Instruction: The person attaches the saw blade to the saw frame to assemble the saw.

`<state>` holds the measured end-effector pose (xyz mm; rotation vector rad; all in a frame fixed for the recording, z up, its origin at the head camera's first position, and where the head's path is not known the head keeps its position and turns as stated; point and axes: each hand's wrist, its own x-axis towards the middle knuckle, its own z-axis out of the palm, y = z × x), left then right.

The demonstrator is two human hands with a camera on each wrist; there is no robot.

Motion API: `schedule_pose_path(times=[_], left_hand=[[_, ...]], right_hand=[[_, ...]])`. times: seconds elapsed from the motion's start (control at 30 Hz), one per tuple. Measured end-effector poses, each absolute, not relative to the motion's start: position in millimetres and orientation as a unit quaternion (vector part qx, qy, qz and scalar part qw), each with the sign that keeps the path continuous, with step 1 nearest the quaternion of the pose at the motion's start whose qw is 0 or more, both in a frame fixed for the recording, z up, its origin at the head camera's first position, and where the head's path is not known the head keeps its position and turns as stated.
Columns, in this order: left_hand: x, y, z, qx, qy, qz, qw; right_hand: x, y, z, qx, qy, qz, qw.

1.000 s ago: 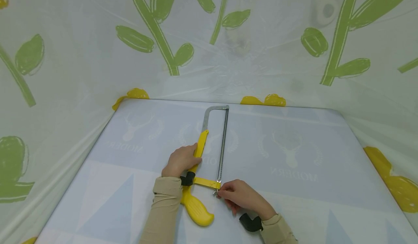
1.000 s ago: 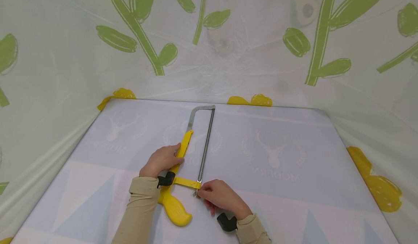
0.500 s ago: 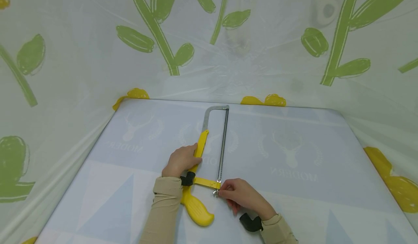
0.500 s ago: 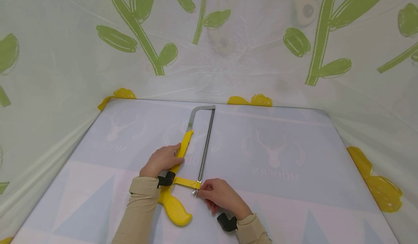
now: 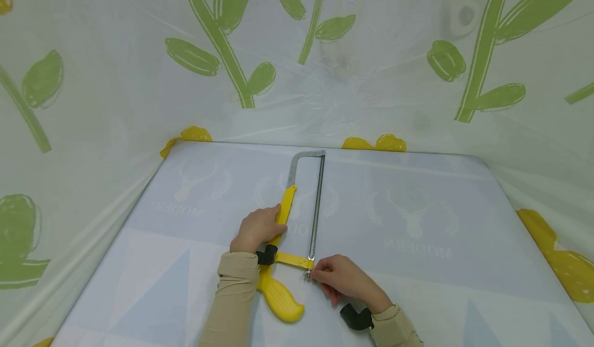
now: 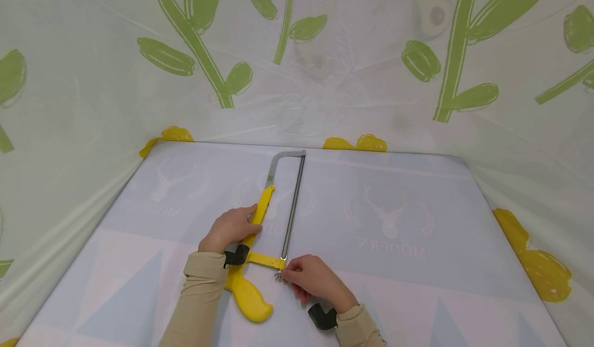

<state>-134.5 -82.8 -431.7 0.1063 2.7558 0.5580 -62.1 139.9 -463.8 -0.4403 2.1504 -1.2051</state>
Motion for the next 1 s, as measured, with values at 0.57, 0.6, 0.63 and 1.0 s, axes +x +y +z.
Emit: schedule_pose_path(times=[0.57,0.6,0.63,1.0], left_hand=[[-134.5,-82.2,-431.3,0.031,0.966,0.192,0.169],[-134.4,-82.2,-431.1,0.031,0.966,0.192,0.168],[-134.2,-82.2,-430.9,0.032,0.967,0.191,0.167],[-134.5,-82.1,-431.0,0.033,0.966,0.191,0.169]], right_hand=[[-59.7,137.0,-460.0,-0.174,0.821,-0.446,0.312],[-59.5,137.1,-459.5,-0.176,0.820,-0.446,0.313],[-59.4,137.2,-459.2,-0.177,0.819,-0.447,0.313],[-60.8,140.2,-458.2,-0.161,0.811,-0.457,0.329]])
